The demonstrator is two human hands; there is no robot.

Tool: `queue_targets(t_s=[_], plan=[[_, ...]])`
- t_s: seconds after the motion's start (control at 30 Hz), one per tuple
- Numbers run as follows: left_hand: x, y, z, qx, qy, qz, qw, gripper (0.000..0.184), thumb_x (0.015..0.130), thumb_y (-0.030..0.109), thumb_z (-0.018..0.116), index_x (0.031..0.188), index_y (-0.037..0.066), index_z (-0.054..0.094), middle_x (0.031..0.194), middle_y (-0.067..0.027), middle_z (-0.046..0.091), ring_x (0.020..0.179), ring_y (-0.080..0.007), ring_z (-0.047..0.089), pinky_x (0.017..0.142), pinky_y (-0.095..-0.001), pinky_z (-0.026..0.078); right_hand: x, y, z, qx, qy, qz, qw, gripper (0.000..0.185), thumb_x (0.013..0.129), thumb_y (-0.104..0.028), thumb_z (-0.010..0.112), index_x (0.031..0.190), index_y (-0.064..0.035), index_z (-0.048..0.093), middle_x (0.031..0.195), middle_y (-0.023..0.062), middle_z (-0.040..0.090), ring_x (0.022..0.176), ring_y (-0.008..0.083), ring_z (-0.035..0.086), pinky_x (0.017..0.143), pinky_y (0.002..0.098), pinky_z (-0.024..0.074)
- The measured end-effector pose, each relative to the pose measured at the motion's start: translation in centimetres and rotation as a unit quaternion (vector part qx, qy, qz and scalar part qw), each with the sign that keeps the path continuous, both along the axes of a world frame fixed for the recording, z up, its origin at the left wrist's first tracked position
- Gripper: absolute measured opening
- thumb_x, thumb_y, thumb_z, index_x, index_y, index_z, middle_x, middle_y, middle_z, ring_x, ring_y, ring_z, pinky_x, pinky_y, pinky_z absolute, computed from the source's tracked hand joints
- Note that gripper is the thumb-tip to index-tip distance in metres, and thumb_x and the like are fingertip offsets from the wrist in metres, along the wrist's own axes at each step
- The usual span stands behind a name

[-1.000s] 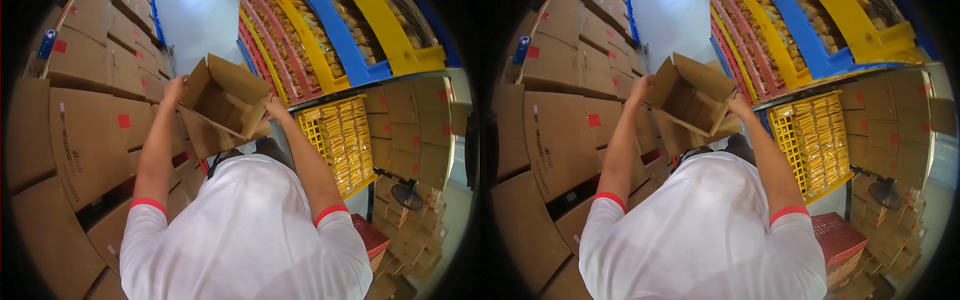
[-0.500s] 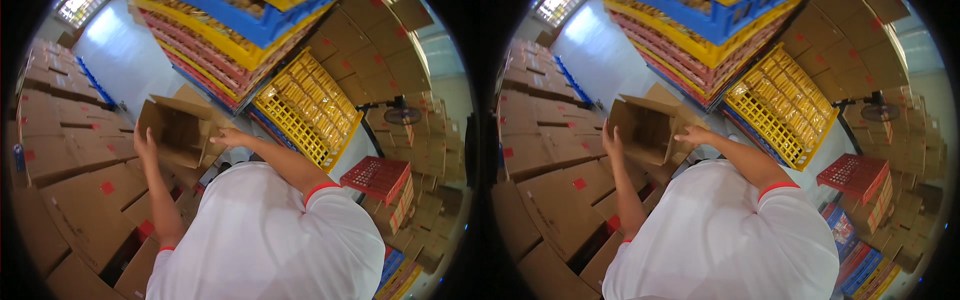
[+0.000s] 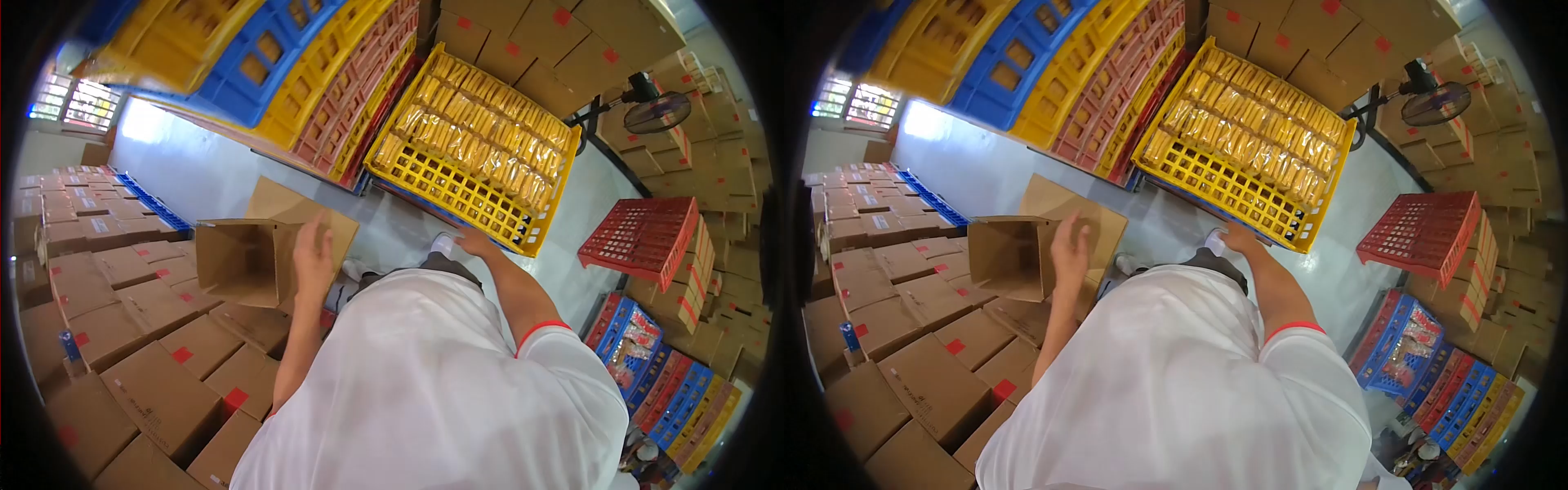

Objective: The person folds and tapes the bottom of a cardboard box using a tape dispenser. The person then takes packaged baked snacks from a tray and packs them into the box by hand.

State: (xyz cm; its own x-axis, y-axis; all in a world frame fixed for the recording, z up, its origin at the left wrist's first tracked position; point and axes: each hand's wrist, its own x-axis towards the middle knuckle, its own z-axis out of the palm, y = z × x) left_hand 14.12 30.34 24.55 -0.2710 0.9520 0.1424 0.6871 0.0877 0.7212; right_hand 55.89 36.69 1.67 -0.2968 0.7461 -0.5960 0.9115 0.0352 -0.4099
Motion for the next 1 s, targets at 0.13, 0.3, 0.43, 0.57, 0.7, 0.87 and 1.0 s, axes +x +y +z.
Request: queue_targets(t_s=[0.13, 0.3, 0.43, 0.57, 0.7, 0.87, 1.0], plan=[[7.7, 3.2, -0.8, -0.043, -0.014, -0.103, 0.994, 0.042, 0.094, 0.009, 0.064, 0.135, 0.003, 0.059, 0.134, -0.0219, 0.062, 0.126, -0.0401, 0.057, 0.107, -0.0435, 0.045, 6.8, -1.2, -0.5, -0.045, -0.003, -0.073, 0.996, 0.06, 0.094, -0.045, 0.061, 0.134, 0.0001, 0.063, 0.135, 0.0261, 0.062, 0.127, 0.0415, 0.058, 0.109, 0.0468, 0.0452], [13.4, 5.5, -2.0, -0.087, -0.026, -0.16, 0.983, 0.043, 0.093, 0.01, 0.066, 0.134, 0.003, 0.059, 0.137, -0.0212, 0.06, 0.128, -0.0401, 0.056, 0.109, -0.0431, 0.044, 10.4, -1.5, -2.3, -0.057, 0.024, -0.102, 0.993, 0.058, 0.093, -0.043, 0.064, 0.134, -0.0014, 0.064, 0.134, 0.0252, 0.063, 0.128, 0.0402, 0.058, 0.11, 0.0452, 0.0445], [14.8, 6.9, -2.7, -0.148, -0.008, -0.197, 0.969, 0.044, 0.093, 0.013, 0.068, 0.136, 0.004, 0.058, 0.139, -0.0201, 0.059, 0.13, -0.0397, 0.055, 0.11, -0.0425, 0.044, 10.3, -0.3, -2.5, -0.053, 0.052, -0.155, 0.985, 0.057, 0.092, -0.041, 0.066, 0.133, -0.0021, 0.065, 0.135, 0.0248, 0.063, 0.128, 0.0394, 0.058, 0.109, 0.044, 0.0448], [14.7, 9.4, -2.9, -0.209, -0.015, -0.227, 0.951, 0.045, 0.094, 0.018, 0.067, 0.136, 0.003, 0.058, 0.142, -0.0204, 0.056, 0.132, -0.0393, 0.053, 0.111, -0.0426, 0.043, 9.1, 1.3, -3.0, -0.052, 0.074, -0.182, 0.979, 0.056, 0.092, -0.04, 0.067, 0.133, -0.002, 0.065, 0.135, 0.0245, 0.063, 0.128, 0.0387, 0.059, 0.108, 0.0438, 0.0455], [14.5, 13.7, -5.9, -0.252, -0.029, -0.259, 0.932, 0.047, 0.095, 0.022, 0.067, 0.137, 0.002, 0.058, 0.143, -0.0212, 0.055, 0.135, -0.0389, 0.051, 0.113, -0.0424, 0.042, 7.0, 2.7, -0.4, -0.051, 0.098, -0.23, 0.967, 0.054, 0.092, -0.039, 0.067, 0.132, -0.0018, 0.065, 0.132, 0.0255, 0.064, 0.125, 0.0399, 0.06, 0.107, 0.0445, 0.0468], [14.2, 21.2, -12.5, -0.259, -0.003, -0.335, 0.906, 0.056, 0.094, 0.028, 0.069, 0.141, 0.002, 0.054, 0.147, -0.026, 0.05, 0.14, -0.0411, 0.044, 0.117, -0.0444, 0.036, 6.0, 2.5, -1.3, -0.041, 0.08, -0.262, 0.961, 0.054, 0.094, -0.038, 0.064, 0.137, -0.0056, 0.062, 0.13, 0.0223, 0.066, 0.122, 0.0402, 0.061, 0.106, 0.0455, 0.0472], [13.9, 27.7, -18.0, -0.288, 0.029, -0.305, 0.907, 0.066, 0.092, 0.028, 0.07, 0.148, 0.003, 0.047, 0.152, -0.032, 0.042, 0.145, -0.0445, 0.037, 0.12, -0.046, 0.031, 4.9, 3.6, 0.6, -0.146, 0.05, -0.298, 0.942, 0.055, 0.095, -0.039, 0.063, 0.138, -0.0054, 0.061, 0.129, 0.022, 0.067, 0.12, 0.0392, 0.063, 0.105, 0.0455, 0.048]])
